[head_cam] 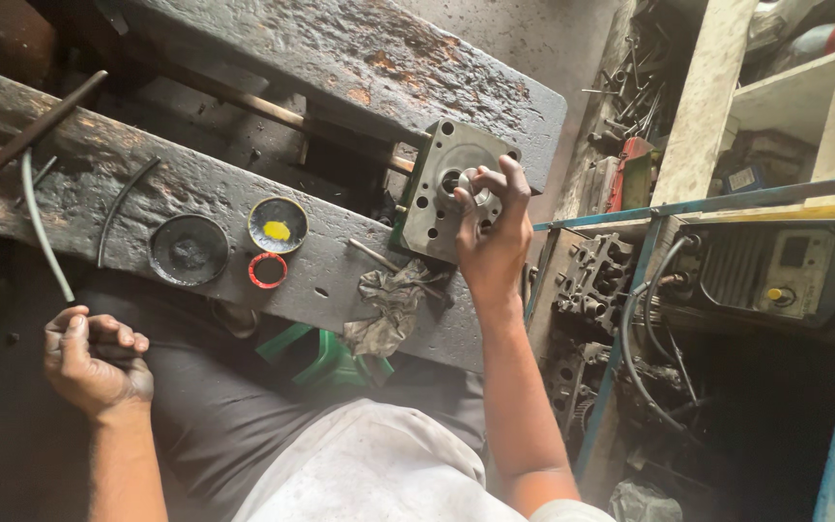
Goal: The person applies compound to a valve, inserts it into the cylinder head, and laps it by rotating the valve stem between their palms. They wipe the parts with a cloth and handle other engine components.
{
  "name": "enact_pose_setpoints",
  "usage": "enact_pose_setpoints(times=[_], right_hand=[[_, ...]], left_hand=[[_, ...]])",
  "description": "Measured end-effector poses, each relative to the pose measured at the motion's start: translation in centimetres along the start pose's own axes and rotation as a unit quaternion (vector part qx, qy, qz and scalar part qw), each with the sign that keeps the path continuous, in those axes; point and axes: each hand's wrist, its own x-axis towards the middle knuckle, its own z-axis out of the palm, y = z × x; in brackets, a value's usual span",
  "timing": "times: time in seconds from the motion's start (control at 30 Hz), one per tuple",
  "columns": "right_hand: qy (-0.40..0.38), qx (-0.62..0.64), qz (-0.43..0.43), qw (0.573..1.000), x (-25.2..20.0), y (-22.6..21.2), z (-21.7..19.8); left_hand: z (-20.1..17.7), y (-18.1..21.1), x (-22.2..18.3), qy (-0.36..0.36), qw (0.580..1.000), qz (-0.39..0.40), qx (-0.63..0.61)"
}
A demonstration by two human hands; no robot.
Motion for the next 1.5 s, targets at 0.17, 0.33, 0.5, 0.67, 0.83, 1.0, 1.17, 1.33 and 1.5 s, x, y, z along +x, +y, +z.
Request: enact_pose_setpoints(times=[0.17,0.33,0.5,0.67,0.83,1.0,1.17,1.33,1.5], right_hand=[[-0.070,0.050,0.072,0.994,0.2,1.7,1.8],[-0.045,-0.064,0.005,0.997,-1.5,0.0,0.8],[-0.112,-0.095,0.016,0.989,-2.2,-0.9,0.3],[-0.127,-0.106,-0.039,0.985,-4.1,-0.9,-1.4],[-0.334,-0.047,-0.087,0.937,-10.9,-4.2,-2.7],[-0.418,-0.125,-0.034,0.899,-14.8,-3.4,-1.0],[-0.269,-0.078,-0.004,0.960,-16.0,-2.7,1.6],[-0.227,-0.063,0.072,0.969,-15.3,-2.9,1.9],[-0.191,-0.047,0.143,0.970,-14.3,-2.2,-0.3]], left_hand=[[-0.2,0.0,0.2,-0.001,1.000,-0.009,-0.012],[0.1,0.1,0.1,-0.008,1.000,-0.006,-0.019],[0.2,0.1,0.2,-0.011,1.000,-0.015,-0.021],[0.2,0.0,0.2,-0.010,1.000,-0.011,-0.018],[0.2,0.1,0.3,-0.020,1.000,-0.012,-0.021],[0.0,0.1,0.5,-0.022,1.000,-0.020,-0.008],[-0.1,-0.1,0.8,-0.022,1.000,-0.011,-0.006],[0.3,0.2,0.7,-0.018,1.000,-0.009,0.001],[5.5,1.6,-2.6,-0.060,0.965,0.139,0.213]])
